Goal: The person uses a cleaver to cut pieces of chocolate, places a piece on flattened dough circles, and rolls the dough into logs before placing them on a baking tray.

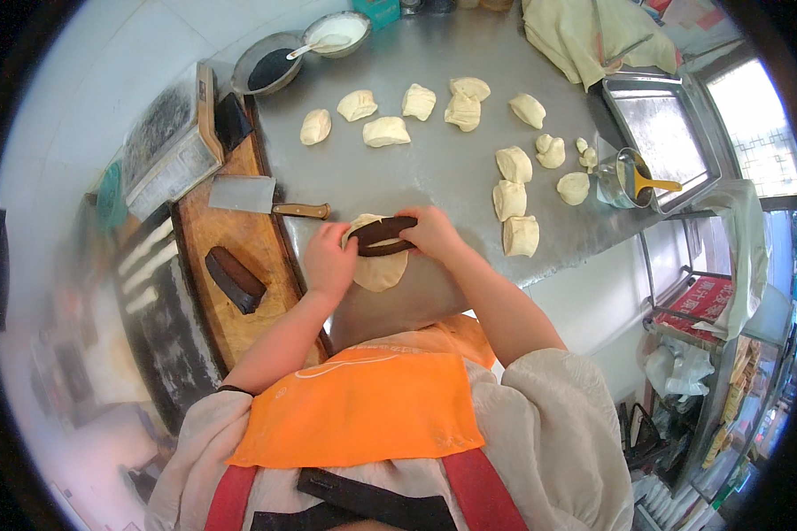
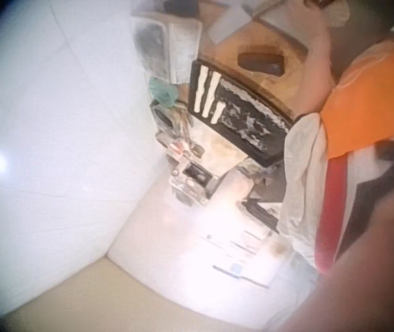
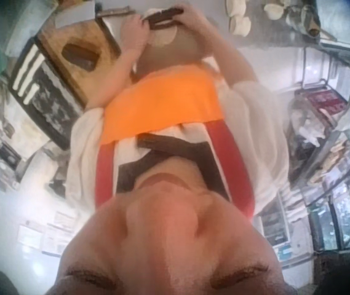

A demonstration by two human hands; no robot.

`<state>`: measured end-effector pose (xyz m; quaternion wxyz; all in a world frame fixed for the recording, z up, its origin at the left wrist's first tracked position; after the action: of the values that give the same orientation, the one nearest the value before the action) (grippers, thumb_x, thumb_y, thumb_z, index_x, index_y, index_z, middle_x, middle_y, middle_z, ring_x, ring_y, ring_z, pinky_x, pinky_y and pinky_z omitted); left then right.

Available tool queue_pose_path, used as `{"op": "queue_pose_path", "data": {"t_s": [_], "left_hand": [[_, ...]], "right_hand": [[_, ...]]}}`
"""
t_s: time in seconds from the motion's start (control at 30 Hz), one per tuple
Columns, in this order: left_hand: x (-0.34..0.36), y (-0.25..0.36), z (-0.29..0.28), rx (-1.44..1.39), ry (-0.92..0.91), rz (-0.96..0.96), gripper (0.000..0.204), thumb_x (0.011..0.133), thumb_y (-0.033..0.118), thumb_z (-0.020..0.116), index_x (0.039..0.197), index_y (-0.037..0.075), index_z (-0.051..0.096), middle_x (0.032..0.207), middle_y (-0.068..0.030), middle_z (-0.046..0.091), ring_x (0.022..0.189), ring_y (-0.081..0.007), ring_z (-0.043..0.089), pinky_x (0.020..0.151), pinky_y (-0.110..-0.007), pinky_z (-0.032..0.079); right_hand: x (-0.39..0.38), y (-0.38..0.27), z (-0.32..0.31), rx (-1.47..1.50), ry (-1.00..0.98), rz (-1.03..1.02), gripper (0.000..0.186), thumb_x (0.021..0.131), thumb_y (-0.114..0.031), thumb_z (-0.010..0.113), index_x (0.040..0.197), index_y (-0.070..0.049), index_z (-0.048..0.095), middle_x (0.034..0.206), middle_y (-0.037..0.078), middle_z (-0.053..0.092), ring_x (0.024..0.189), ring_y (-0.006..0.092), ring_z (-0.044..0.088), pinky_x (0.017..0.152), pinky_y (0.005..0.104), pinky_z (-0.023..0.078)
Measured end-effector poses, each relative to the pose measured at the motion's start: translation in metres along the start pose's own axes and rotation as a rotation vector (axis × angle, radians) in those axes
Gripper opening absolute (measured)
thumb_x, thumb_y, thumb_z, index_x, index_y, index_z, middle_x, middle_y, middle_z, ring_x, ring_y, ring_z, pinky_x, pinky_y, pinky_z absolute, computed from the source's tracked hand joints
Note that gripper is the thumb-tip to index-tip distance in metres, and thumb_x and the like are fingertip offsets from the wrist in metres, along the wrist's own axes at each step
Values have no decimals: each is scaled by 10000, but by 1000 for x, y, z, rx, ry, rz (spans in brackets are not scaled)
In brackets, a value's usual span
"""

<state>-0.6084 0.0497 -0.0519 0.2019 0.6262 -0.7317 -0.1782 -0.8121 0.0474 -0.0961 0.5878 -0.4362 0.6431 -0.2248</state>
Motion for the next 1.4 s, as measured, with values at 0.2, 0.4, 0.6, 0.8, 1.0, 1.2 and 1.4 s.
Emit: {"op": "queue_pose_path", "data": {"t_s": [0.2,0.4,0.6,0.8,1.0,1.2,1.4], "left_hand": [[-32,33,53,149,-235,478,724,924,323,662,1512,-5,395,1620,-128,332,1529,-299,245,1226,-528,202],[-27,37,54,82,-299,461,709,964,339,613,1535,-4,370,1638,-136,309,1537,-313,238,1235,-539,179],[-32,-19,-2,-249,-20,211,662,973,241,604,1537,-5,359,1632,-168,315,1523,-367,258,1230,-561,158],[-68,-20,-5,-155,-167,328,733,925,238,668,1537,-4,347,1628,-185,305,1529,-380,235,1227,-563,174],[-76,11,27,-45,-348,470,787,907,305,696,1543,4,344,1641,-162,287,1543,-349,213,1228,-575,159],[-74,-5,4,-136,-170,365,678,930,214,653,1516,4,384,1615,-166,337,1520,-380,261,1211,-595,194],[-62,-6,2,-129,-120,363,729,896,218,680,1518,-1,371,1599,-187,350,1500,-404,290,1202,-598,213]], "right_hand": [[-7,-29,5,-307,29,-222,453,783,-97,743,1234,-67,710,993,176,739,836,245,717,745,356,585],[-34,34,12,-47,448,-260,445,784,-107,772,1221,-51,713,1079,165,740,1010,265,711,919,366,547],[-84,-2,34,273,283,-208,412,828,-67,749,1235,-28,691,1167,139,732,1038,235,708,925,327,542],[-51,-39,75,-659,140,-896,501,742,-78,771,1232,-115,674,1138,67,617,1125,292,568,964,448,460],[-71,-19,75,-725,276,-867,604,818,-124,745,1378,-16,549,1491,152,488,1421,363,412,1159,522,328],[-67,-16,77,-571,375,-738,692,845,-142,728,1456,12,443,1525,179,451,1467,364,351,1203,533,276],[-66,-6,97,-711,28,-836,657,848,-164,719,1430,6,467,1509,153,474,1457,343,368,1205,501,298]]}}
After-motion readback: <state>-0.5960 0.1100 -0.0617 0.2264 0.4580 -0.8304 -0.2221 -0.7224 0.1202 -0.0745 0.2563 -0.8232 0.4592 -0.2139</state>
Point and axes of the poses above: each hand's wrist, its own x-axis towards the middle knuckle, its own z-axis out of the palm, y = z × x, the point moved 8 cm from there along x, towards the middle knuckle
